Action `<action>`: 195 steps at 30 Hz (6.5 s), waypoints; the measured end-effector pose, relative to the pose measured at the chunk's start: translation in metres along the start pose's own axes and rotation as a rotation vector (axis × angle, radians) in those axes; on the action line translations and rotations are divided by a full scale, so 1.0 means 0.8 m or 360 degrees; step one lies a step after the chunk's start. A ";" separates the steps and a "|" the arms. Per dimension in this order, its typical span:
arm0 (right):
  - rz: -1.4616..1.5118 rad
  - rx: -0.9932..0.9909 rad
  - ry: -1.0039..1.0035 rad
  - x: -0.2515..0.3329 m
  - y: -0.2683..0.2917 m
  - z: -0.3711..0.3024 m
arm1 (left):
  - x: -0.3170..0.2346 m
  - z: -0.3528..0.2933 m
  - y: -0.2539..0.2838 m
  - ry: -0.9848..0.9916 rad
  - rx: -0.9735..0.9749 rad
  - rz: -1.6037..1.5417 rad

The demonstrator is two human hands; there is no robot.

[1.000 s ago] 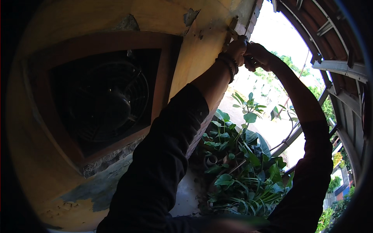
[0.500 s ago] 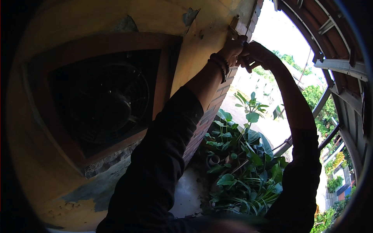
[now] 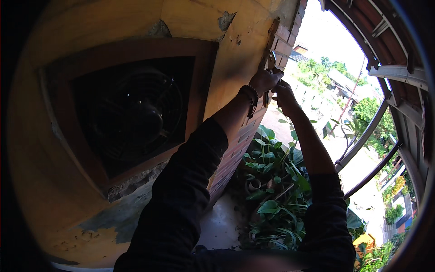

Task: Repairing or adjusting the mounting of a wall exhaust fan using pliers.

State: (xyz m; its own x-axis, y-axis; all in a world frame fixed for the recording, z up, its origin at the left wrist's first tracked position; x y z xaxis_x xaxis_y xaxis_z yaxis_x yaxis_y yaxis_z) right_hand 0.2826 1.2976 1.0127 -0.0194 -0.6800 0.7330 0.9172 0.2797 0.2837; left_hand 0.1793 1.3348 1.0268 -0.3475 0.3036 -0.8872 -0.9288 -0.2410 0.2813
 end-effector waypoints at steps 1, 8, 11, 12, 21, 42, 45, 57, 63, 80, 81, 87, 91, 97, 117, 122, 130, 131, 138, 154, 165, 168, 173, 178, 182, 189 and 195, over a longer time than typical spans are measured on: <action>-0.0242 0.0066 -0.0060 0.005 0.005 0.001 | -0.003 -0.010 0.014 0.0010 -0.0019 0.0014; 0.0025 0.0182 0.0062 0.058 0.057 0.001 | -0.159 -0.121 0.088 -0.0744 -0.1098 0.1318; -0.0194 0.0216 0.0076 0.062 0.070 0.005 | -0.196 -0.099 0.086 -0.1113 -0.1619 0.2171; -0.0342 0.0209 0.0052 0.059 0.073 0.007 | -0.192 -0.087 0.090 -0.1095 -0.1583 0.2330; -0.0155 -0.0111 0.0276 0.104 0.089 0.025 | -0.192 -0.086 0.093 -0.1271 -0.1193 0.2235; -0.2796 0.0175 0.0821 0.198 0.087 0.177 | -0.185 -0.075 0.081 -0.1374 -0.1477 0.2296; -0.2951 0.0320 0.0836 0.223 0.092 0.207 | -0.180 -0.073 0.076 -0.1451 -0.1598 0.2187; -0.3268 0.0656 0.0940 0.257 0.040 0.187 | -0.216 0.060 -0.004 -0.0089 0.0479 -0.1600; -0.3011 0.0526 0.0694 0.218 0.118 0.207 | -0.226 0.130 -0.048 -0.0220 0.0418 -0.1744; -0.2490 0.0681 0.0527 0.202 0.093 0.197 | -0.238 0.165 -0.007 -0.0790 -0.0952 0.0125; -0.2471 0.0566 0.0461 0.199 0.116 0.200 | -0.246 0.144 -0.009 -0.0818 -0.0936 0.0102; -0.1614 0.0146 0.0441 0.146 0.107 0.192 | -0.237 0.092 0.006 -0.1142 -0.1209 0.0973; -0.1577 -0.0010 0.0990 0.123 0.123 0.183 | -0.218 0.129 -0.029 -0.0551 -0.0640 0.1118; -0.1088 -0.0261 0.1014 0.077 0.165 0.204 | -0.219 0.139 -0.057 -0.0549 -0.0780 0.1523; -0.0727 -0.0212 -0.0018 0.008 0.117 0.056 | -0.195 0.016 0.066 -0.0884 -0.1185 0.0598; -0.0266 0.0060 -0.0109 -0.017 0.052 -0.040 | -0.242 0.000 0.072 -0.1151 -0.1422 0.1761; -0.0340 0.0494 -0.0402 -0.111 -0.014 -0.231 | -0.255 0.024 0.038 -0.0906 -0.1433 0.2411; -0.0253 0.0426 -0.0291 -0.119 -0.027 -0.252 | -0.257 0.013 0.041 -0.0897 -0.1432 0.2426; 0.0430 0.0198 -0.0786 -0.170 -0.092 -0.410 | -0.271 -0.064 0.081 -0.0990 -0.1598 0.1670; 0.0399 0.0874 -0.1318 -0.219 -0.220 -0.600 | 0.352 -0.471 -0.034 0.0690 0.0257 -0.0083; 0.0228 0.1248 -0.1373 -0.193 -0.252 -0.637 | 0.420 -0.585 0.024 0.0853 0.0206 -0.0193; 0.0366 0.1195 -0.1385 -0.141 -0.260 -0.616 | 0.428 -0.605 0.025 0.0803 0.0101 -0.0514; 0.0347 0.1005 -0.1366 -0.177 -0.279 -0.633 | 0.446 -0.637 -0.004 0.1182 -0.0119 -0.1141; 0.0292 0.0942 -0.1395 -0.191 -0.282 -0.623 | 0.488 -0.669 -0.056 0.1197 0.0338 -0.0953; 0.0228 0.1037 -0.1353 -0.179 -0.289 -0.620 | 0.480 -0.681 -0.040 0.1293 0.0195 -0.0499; 0.0292 0.1217 -0.1238 -0.158 -0.318 -0.637 | 0.488 -0.713 -0.017 0.1101 -0.0192 -0.0370; 0.0240 0.1333 -0.1004 -0.158 -0.346 -0.624 | 0.443 -0.726 0.010 0.1158 -0.0371 -0.0538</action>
State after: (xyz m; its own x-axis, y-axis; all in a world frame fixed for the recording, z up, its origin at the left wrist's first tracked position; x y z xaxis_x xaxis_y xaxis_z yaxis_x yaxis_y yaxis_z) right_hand 0.2300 0.9681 0.5332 -0.3519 -0.1916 0.9162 0.3650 0.8733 0.3228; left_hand 0.1233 0.9051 0.5021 0.1893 -0.2583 -0.9473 -0.8900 -0.4526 -0.0544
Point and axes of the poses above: each hand's wrist, its own z-axis towards the middle knuckle, its own y-axis out of the back of the hand, x = y × z, the point moved 10 cm from there along z, towards the middle knuckle, and after that the axes turned 15 degrees about y, right-handed, at the moved point
